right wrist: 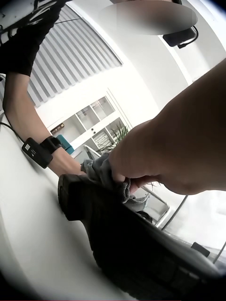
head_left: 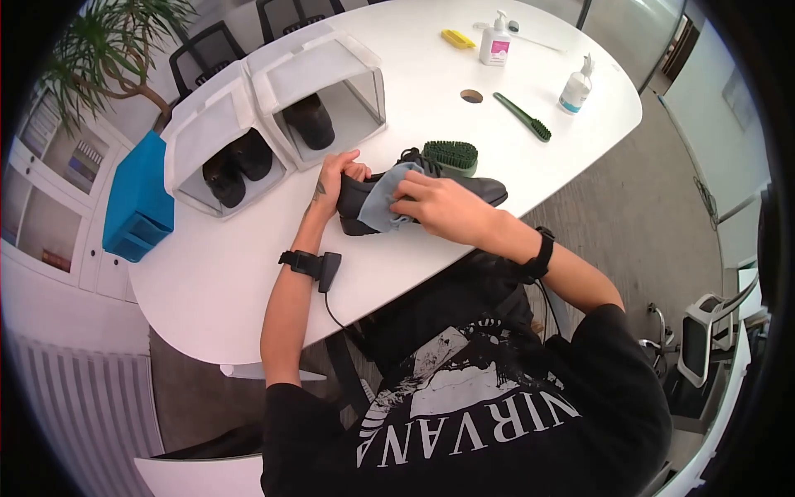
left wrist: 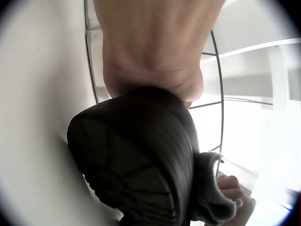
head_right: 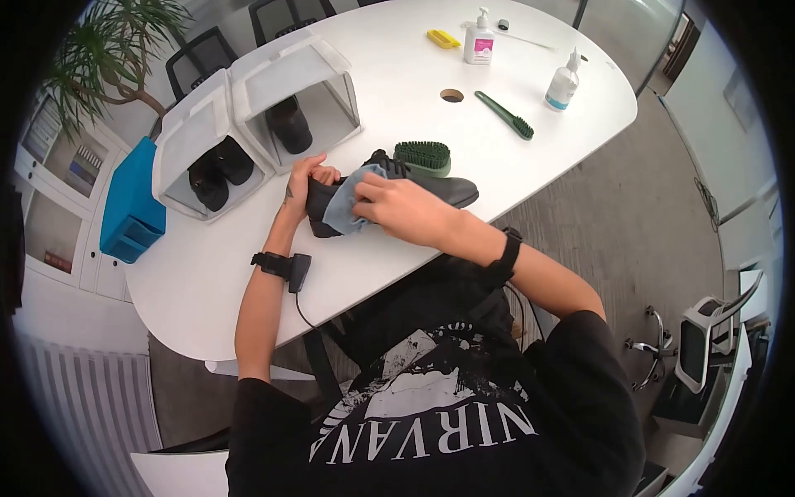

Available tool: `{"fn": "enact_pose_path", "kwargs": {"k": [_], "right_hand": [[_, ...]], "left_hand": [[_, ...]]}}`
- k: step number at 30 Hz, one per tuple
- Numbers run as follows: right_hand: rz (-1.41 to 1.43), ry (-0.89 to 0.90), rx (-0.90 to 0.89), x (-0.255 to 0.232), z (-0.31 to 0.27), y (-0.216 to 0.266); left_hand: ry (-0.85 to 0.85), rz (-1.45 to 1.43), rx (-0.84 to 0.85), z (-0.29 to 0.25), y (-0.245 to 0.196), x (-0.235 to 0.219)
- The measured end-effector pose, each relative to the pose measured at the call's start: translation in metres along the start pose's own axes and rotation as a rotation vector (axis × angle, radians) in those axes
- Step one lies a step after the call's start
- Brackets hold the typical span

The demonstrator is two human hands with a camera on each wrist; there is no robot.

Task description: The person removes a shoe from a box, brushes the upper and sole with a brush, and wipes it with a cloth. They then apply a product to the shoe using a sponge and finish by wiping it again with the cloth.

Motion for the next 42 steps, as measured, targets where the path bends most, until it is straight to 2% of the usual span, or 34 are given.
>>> {"fn": "enact_pose_path", "kwargs": {"k": [3, 7, 8, 11, 12, 14, 15, 17, 19, 23, 24, 25, 27, 31, 33, 35, 37, 39, 41, 42], "right_hand": [[-0.092, -0.048, -0.012, -0.029, -0.034, -0.023], [-0.274, -0.053, 0.331, -0.065, -0.095, -0.082], [-0.270, -0.060, 0.351, -0.067, -0.098, -0.084], [-0.004, -0.129, 0.260, -0.052, -0.081, -0.043], [-0.006, -0.127, 0.156, -0.038, -0.073, -0.022], [0.026, -0.071, 0.019, -0.011, -0.064, 0.010], [-0.005, 0.003, 0.013, -0.001, -0.065, 0.016], [0.025, -0.012, -0.026, -0.002, -0.069, 0.012], [-0.063, -0.036, -0.044, -0.003, -0.073, 0.011], [-0.146, -0.212, -0.105, -0.006, -0.050, 0.016], [-0.135, -0.225, -0.117, 0.000, -0.041, 0.020], [-0.124, -0.241, -0.126, 0.007, -0.032, 0.023], [-0.088, -0.296, -0.207, 0.024, -0.014, 0.036], [-0.113, -0.245, -0.357, 0.037, -0.002, 0.067], [-0.143, -0.200, -0.421, 0.033, -0.007, 0.060], [-0.147, -0.216, -0.297, 0.021, -0.005, 0.037], [-0.072, -0.264, -0.288, 0.020, -0.002, 0.039], [-0.066, -0.268, -0.382, 0.034, -0.007, 0.056], [-0.099, -0.192, -0.488, 0.051, -0.017, 0.068], [-0.097, -0.175, -0.485, 0.052, -0.020, 0.064]], "left_hand": [[0.031, 0.030, 0.007, -0.003, -0.003, 0.003], [0.169, 0.260, 0.071, -0.004, -0.014, 0.009], [0.185, 0.335, 0.060, -0.004, -0.014, 0.008], [0.260, 0.656, 0.042, -0.008, -0.025, 0.018], [0.286, 0.780, 0.036, -0.011, -0.030, 0.021], [0.324, 0.812, 0.111, -0.019, -0.043, 0.034], [0.344, 0.825, 0.149, -0.023, -0.048, 0.041], [0.351, 0.979, 0.184, -0.032, -0.060, 0.055], [0.324, 1.120, 0.230, -0.041, -0.071, 0.073], [0.207, 1.092, 0.408, -0.034, -0.066, 0.069], [0.302, 1.206, 0.365, -0.029, -0.054, 0.067], [0.284, 1.187, 0.437, -0.027, -0.040, 0.053], [0.206, 1.151, 0.404, -0.038, -0.024, 0.026], [0.118, 1.089, 0.331, -0.062, -0.020, 0.002], [0.114, 1.086, 0.318, -0.063, -0.021, 0.001], [0.122, 1.092, 0.310, -0.062, -0.024, 0.002], [0.165, 1.103, 0.299, -0.055, -0.027, 0.013], [0.234, 1.113, 0.285, -0.042, -0.033, 0.030], [0.281, 1.121, 0.263, -0.036, -0.038, 0.043], [0.288, 1.126, 0.258, -0.035, -0.035, 0.043]]}}
Point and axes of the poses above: each hand's wrist, its own z-axis towards the middle knuckle, its own x-axis out of the palm, y = z × x, the point moved 8 cm from there along z, towards the middle knuckle, and after that the axes turned 9 degrees about -y, right-handed, at the moved point
